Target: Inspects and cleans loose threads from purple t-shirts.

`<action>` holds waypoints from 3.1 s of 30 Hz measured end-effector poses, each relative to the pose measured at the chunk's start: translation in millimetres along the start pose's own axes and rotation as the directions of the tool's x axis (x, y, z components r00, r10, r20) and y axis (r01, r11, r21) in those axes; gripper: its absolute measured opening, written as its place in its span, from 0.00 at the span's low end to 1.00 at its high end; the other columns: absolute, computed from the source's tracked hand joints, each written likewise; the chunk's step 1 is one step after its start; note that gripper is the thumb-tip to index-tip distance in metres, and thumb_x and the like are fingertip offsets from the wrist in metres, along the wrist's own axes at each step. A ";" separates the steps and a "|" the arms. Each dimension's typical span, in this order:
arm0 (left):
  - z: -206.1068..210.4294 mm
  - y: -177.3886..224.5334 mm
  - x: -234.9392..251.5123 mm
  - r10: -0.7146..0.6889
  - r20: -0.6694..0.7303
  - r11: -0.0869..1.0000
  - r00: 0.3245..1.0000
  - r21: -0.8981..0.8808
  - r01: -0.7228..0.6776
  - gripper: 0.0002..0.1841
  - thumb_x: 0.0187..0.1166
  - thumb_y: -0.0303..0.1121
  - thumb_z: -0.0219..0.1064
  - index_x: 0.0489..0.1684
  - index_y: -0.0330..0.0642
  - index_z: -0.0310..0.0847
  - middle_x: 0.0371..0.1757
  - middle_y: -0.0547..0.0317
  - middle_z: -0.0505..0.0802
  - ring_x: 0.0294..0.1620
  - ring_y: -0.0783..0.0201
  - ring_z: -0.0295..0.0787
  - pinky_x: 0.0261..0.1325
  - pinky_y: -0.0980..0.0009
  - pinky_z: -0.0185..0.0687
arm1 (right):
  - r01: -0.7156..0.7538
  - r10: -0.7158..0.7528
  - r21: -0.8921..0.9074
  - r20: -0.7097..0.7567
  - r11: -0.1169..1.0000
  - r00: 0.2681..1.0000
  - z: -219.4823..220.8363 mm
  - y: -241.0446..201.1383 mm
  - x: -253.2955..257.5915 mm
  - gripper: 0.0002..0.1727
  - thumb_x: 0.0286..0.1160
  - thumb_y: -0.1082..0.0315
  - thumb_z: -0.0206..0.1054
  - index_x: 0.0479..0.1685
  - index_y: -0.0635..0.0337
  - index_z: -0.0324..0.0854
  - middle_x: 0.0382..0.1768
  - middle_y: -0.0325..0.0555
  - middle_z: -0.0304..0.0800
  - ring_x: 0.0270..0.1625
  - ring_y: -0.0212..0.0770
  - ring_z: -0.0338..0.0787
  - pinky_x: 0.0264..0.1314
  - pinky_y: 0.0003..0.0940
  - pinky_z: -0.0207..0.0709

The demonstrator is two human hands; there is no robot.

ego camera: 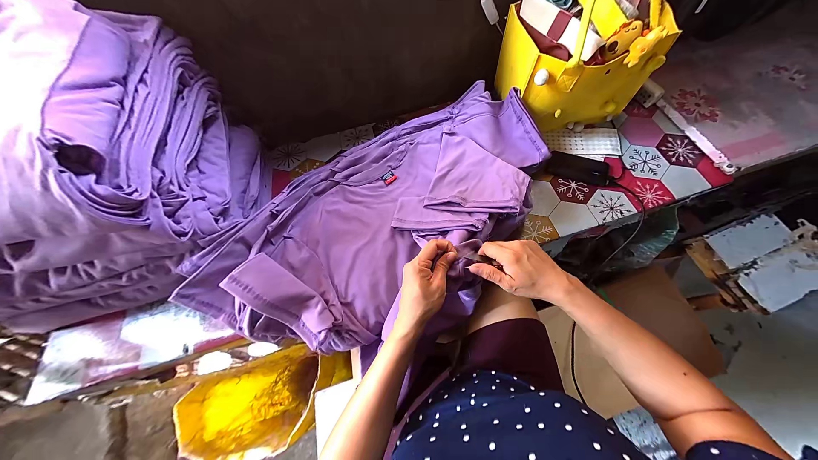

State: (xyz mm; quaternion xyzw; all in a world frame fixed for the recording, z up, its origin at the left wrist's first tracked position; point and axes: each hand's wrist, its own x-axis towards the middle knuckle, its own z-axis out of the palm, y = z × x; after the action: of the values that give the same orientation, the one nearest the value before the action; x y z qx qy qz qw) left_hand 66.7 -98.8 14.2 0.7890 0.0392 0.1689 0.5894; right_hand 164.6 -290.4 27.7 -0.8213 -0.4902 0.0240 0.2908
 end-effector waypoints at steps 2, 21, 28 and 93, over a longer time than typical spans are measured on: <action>1.4 0.7 0.2 0.039 0.026 0.997 0.999 0.063 -0.040 0.05 0.84 0.25 0.61 0.42 0.39 0.84 0.31 0.69 0.89 0.32 0.82 0.84 0.41 0.82 0.82 | 0.068 -0.068 0.005 0.001 0.998 0.998 -3.4 6.1 3.9 0.31 0.87 0.42 0.55 0.34 0.62 0.87 0.23 0.47 0.86 0.26 0.44 0.87 0.25 0.43 0.76; 3.0 -0.8 1.5 0.101 0.074 0.983 0.992 0.145 -0.111 0.06 0.85 0.25 0.59 0.43 0.39 0.84 0.32 0.67 0.88 0.33 0.82 0.83 0.42 0.83 0.79 | -0.018 0.036 0.203 -0.086 0.979 0.996 -7.8 27.0 12.5 0.25 0.80 0.45 0.65 0.34 0.61 0.88 0.27 0.41 0.86 0.30 0.35 0.85 0.33 0.35 0.80; -7.5 -3.9 3.2 0.061 0.050 0.986 0.997 0.153 -0.069 0.07 0.86 0.25 0.57 0.44 0.40 0.82 0.33 0.67 0.87 0.35 0.81 0.83 0.43 0.81 0.80 | -0.265 0.309 0.762 0.089 0.591 0.947 3.0 14.3 12.8 0.02 0.74 0.76 0.71 0.36 0.61 0.85 0.28 0.33 0.86 0.31 0.22 0.83 0.39 0.19 0.79; -4.4 12.5 -11.0 0.140 -0.004 0.989 0.990 0.046 -0.140 0.03 0.79 0.24 0.68 0.39 0.37 0.87 0.29 0.68 0.91 0.28 0.84 0.83 0.37 0.85 0.80 | 0.098 -0.155 0.263 0.205 0.960 0.967 -25.2 7.0 22.1 0.26 0.85 0.51 0.60 0.16 0.55 0.79 0.12 0.33 0.70 0.18 0.29 0.73 0.22 0.32 0.62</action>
State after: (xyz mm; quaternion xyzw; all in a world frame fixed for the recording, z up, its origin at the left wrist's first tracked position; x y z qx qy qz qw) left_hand 53.3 -101.4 24.6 0.8025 -0.0103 0.2118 0.5577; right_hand 189.7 -286.1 50.6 -0.7369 -0.5646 0.1591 0.3362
